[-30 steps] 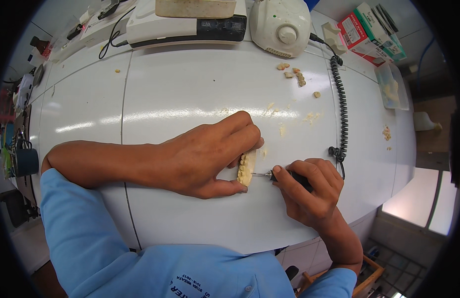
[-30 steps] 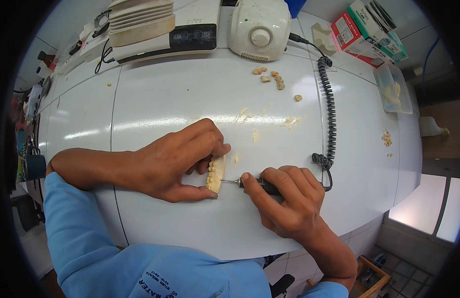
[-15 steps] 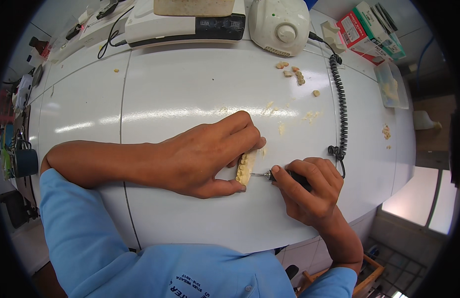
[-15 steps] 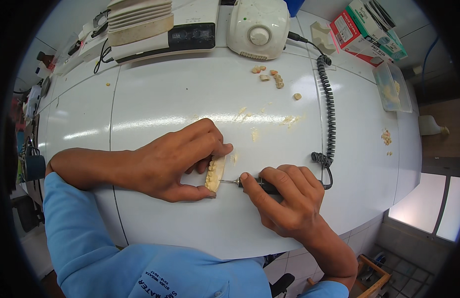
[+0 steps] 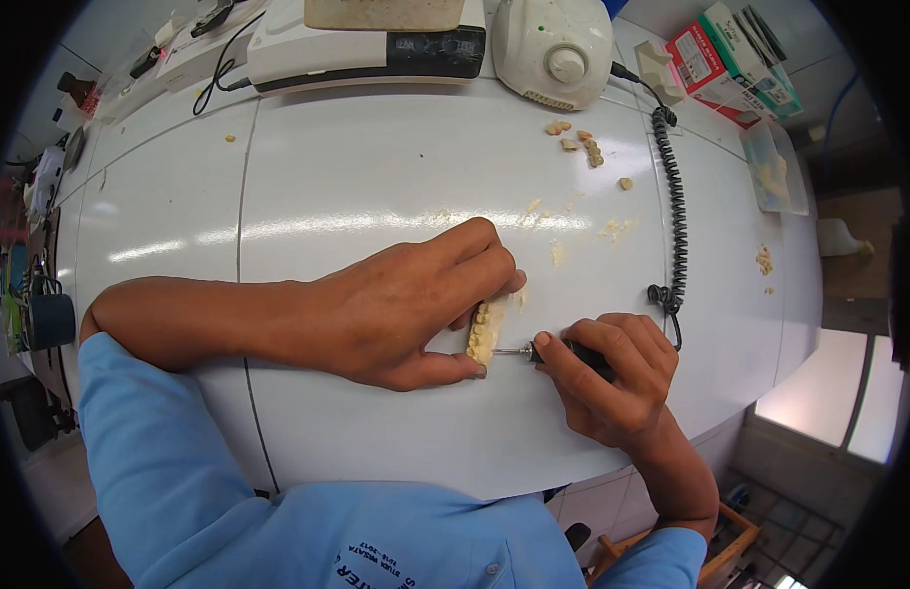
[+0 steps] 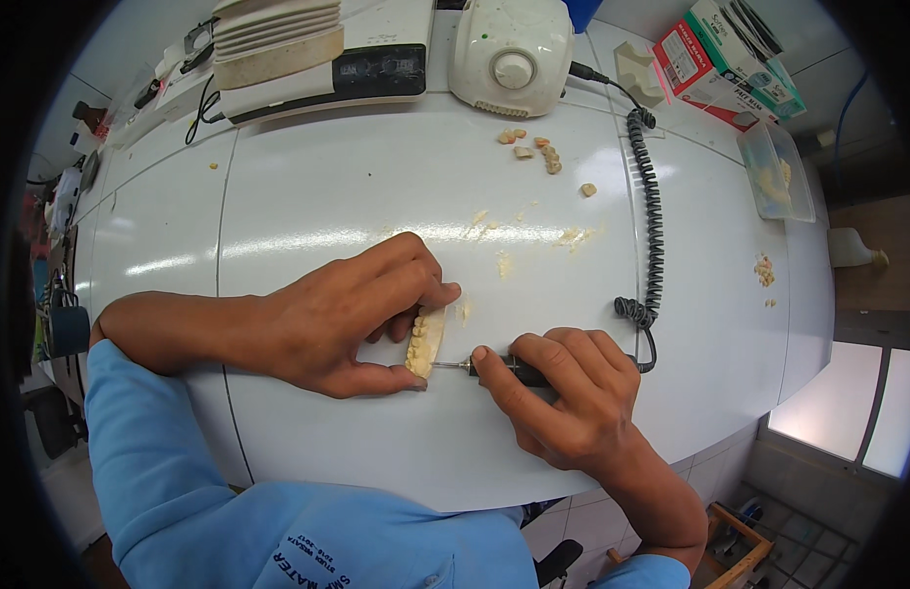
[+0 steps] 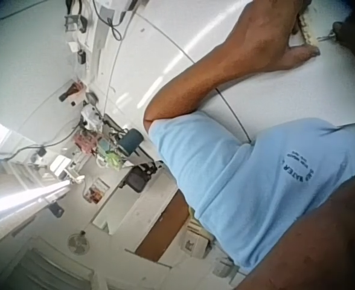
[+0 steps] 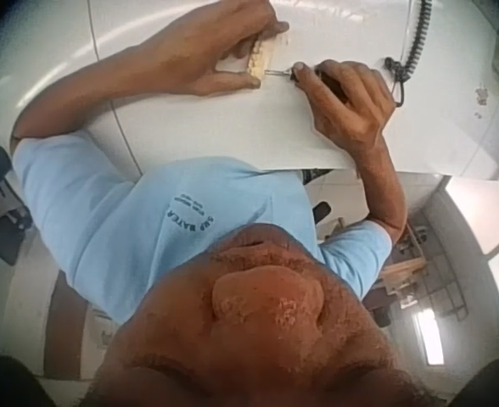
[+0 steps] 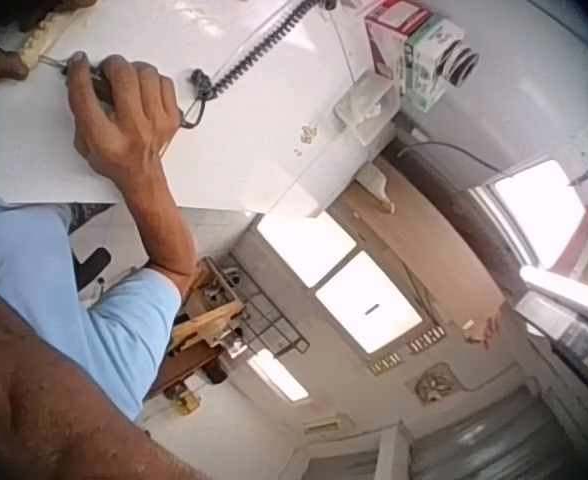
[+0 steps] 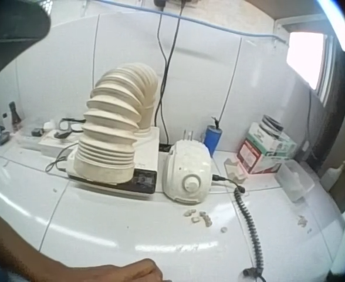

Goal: Polishing a dental model using a handheld rotary tool.

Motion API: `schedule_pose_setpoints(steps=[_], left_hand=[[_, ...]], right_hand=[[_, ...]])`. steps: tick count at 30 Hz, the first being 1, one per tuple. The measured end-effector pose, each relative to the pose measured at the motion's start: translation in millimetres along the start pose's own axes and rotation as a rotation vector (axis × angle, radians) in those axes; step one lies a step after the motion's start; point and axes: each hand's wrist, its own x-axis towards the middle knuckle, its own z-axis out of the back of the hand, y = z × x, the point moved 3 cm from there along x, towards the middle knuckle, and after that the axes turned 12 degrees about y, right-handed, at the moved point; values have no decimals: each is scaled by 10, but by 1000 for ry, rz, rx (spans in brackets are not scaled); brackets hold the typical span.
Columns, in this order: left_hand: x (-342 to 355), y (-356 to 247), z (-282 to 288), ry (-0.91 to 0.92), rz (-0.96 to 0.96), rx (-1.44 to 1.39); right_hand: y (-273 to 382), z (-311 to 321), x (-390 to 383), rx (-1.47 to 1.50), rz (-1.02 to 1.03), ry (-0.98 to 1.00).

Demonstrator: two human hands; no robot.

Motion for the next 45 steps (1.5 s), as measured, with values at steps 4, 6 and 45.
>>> schedule_pose_setpoints(steps=[4,6,45], left_hand=[[-1,-5,1,4,4,-4],[4,-4,1,6,4,-4],[1,-2,3,3,-11,8]], right_hand=[[4,4,6,-4,-1,2],[-4,2,2,-6,-5,2],[4,-1,11,7,1,0]])
